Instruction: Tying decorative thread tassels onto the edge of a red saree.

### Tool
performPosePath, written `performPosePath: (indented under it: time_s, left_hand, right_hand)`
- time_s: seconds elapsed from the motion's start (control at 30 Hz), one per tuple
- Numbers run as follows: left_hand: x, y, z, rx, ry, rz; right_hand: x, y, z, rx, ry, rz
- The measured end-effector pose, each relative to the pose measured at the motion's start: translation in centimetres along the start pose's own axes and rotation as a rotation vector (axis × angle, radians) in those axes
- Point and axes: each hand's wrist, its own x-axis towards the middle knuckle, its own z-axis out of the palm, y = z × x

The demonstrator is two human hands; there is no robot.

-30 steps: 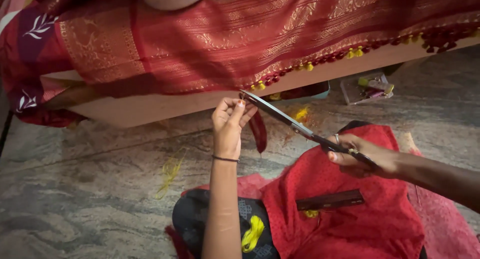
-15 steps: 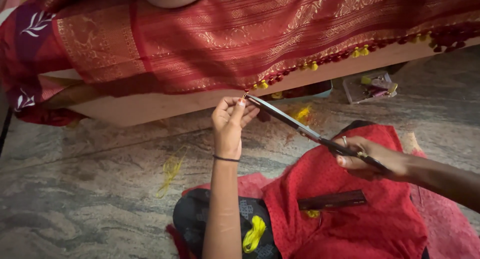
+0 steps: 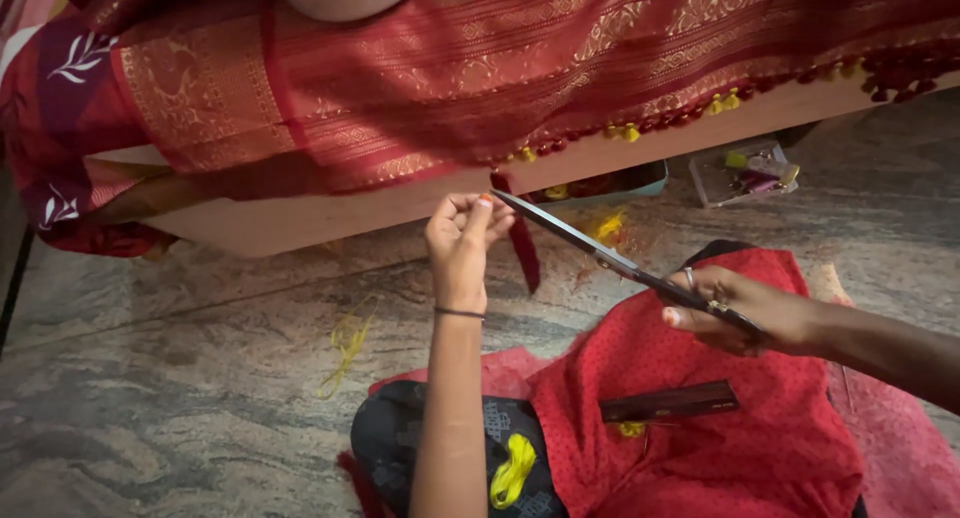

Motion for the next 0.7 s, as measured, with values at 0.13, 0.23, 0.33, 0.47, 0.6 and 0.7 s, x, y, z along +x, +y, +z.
performPosePath:
  time_s: [0.13, 0.23, 0.33, 0.47, 0.6, 0.7]
  left_hand:
    - [3.1, -0.8, -1.0, 0.198, 0.095, 0.177]
    - [5.0, 0.3, -1.3, 0.227, -0.145, 0.228]
    - [7.2, -4.5, -4.0, 0.207, -0.265, 0.1]
    - [4.2, -4.8, -2.7, 0.423, -0.134, 0.156]
    - [-0.7, -1.2, -0.3, 0.234, -0.234, 0.18]
    - [-1.6, -0.8, 0.3, 0.225, -0.182, 0.146]
  right_hand:
    - [-0.6, 1.0, -1.1, -0.049, 0.053, 0.064]
    - [-1.2, 0.1, -1.7, -0.092, 0.108, 0.187]
    - [-0.9, 0.0, -3.3, -0.281, 0.178, 0.206]
    - [-1.0, 1.2, -7.0, -0.7, 0.2, 0.037]
    - [-3.0, -4.9, -6.3, -0.956, 0.305, -0.09]
    - [-3.1, -5.8, -7.6, -1.15, 0.289, -0.034]
